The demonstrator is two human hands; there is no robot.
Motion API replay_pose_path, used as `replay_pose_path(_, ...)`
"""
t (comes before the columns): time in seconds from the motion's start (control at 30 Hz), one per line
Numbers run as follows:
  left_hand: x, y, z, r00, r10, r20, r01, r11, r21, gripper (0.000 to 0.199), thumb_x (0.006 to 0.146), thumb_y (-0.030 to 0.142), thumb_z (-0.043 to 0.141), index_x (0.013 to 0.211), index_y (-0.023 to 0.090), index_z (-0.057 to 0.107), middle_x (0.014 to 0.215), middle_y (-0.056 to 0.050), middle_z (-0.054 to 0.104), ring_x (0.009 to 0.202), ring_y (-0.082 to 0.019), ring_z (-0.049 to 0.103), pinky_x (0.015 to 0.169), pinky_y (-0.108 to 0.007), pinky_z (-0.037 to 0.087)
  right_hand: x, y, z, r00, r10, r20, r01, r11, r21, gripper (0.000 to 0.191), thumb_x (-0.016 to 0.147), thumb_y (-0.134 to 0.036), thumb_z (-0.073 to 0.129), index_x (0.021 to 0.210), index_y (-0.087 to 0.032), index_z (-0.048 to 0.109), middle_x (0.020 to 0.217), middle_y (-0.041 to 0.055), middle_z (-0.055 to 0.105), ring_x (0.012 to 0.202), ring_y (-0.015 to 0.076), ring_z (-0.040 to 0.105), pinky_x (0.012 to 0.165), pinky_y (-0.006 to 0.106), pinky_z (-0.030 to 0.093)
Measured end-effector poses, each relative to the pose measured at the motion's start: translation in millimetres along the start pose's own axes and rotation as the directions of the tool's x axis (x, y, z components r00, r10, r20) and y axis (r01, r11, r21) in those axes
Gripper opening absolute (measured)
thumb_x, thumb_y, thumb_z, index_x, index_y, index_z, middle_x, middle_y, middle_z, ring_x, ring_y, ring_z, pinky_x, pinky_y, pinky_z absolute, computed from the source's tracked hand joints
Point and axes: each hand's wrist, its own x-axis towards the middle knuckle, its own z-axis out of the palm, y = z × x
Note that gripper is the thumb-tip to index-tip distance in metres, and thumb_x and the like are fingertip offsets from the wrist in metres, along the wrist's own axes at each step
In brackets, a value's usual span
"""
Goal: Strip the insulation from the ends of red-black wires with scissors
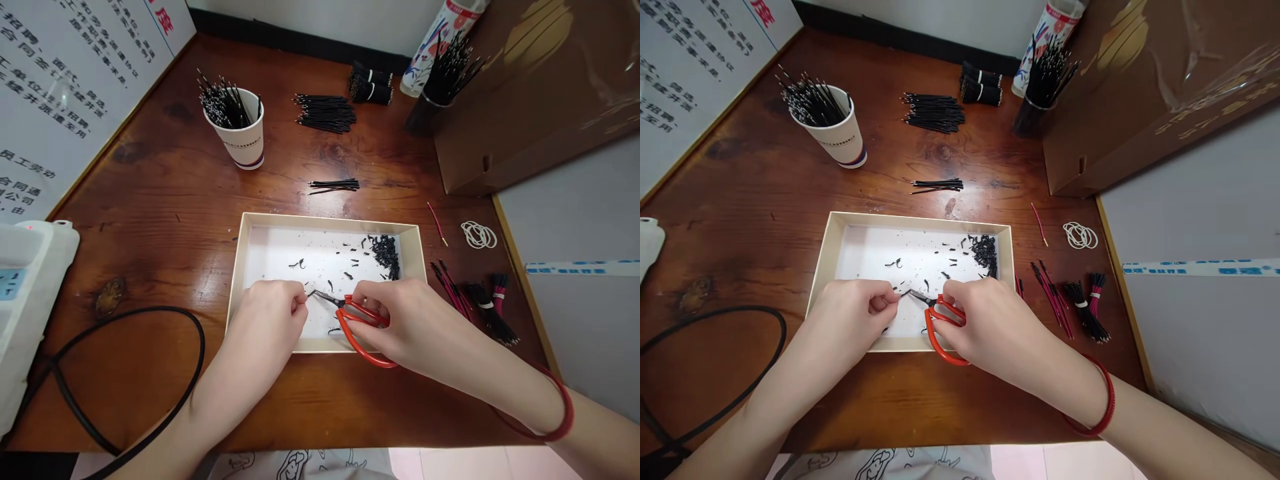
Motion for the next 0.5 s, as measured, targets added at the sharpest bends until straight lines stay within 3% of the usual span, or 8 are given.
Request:
replay_pose_path(0.4, 0.0, -0.3, 2.5, 1.000, -0.021, -0.004, 0.021, 1.000, 0.005, 0.023, 0.068, 0.004, 0.053, 0.055, 0.021, 0.063, 0.048, 0.002, 0.061, 0.045, -0.015, 0.055, 0.046, -0.025, 0.032, -1.8, -1.0, 3.6, 1.000, -0.014, 0.004, 0.015, 0.995, -0.098, 0.038, 0.080, -0.027, 0.059, 0.059, -0.022, 0.027, 0.048, -0.0057, 0.029, 0.046, 0.0093, 0.020, 0.042, 0.025, 0.018)
replay_pose_path(0.5, 1.4, 2.2, -0.1, 0.996, -0.074, 0.056, 0.074, 0.997, 0.008, 0.023, 0.069, 0.005, 0.054, 0.057, 0.021, 0.064, 0.050, 0.001, 0.062, 0.049, -0.016, 0.056, 0.049, -0.025, 0.034, -1.5, -2.7, 2.2, 1.000, -0.027, -0.004, 0.026, 0.986, -0.163, 0.040, 0.079, -0.026, 0.059, 0.059, -0.022, 0.025, 0.047, -0.0061, 0.028, 0.046, 0.0091, 0.017, 0.042, 0.025, 0.016)
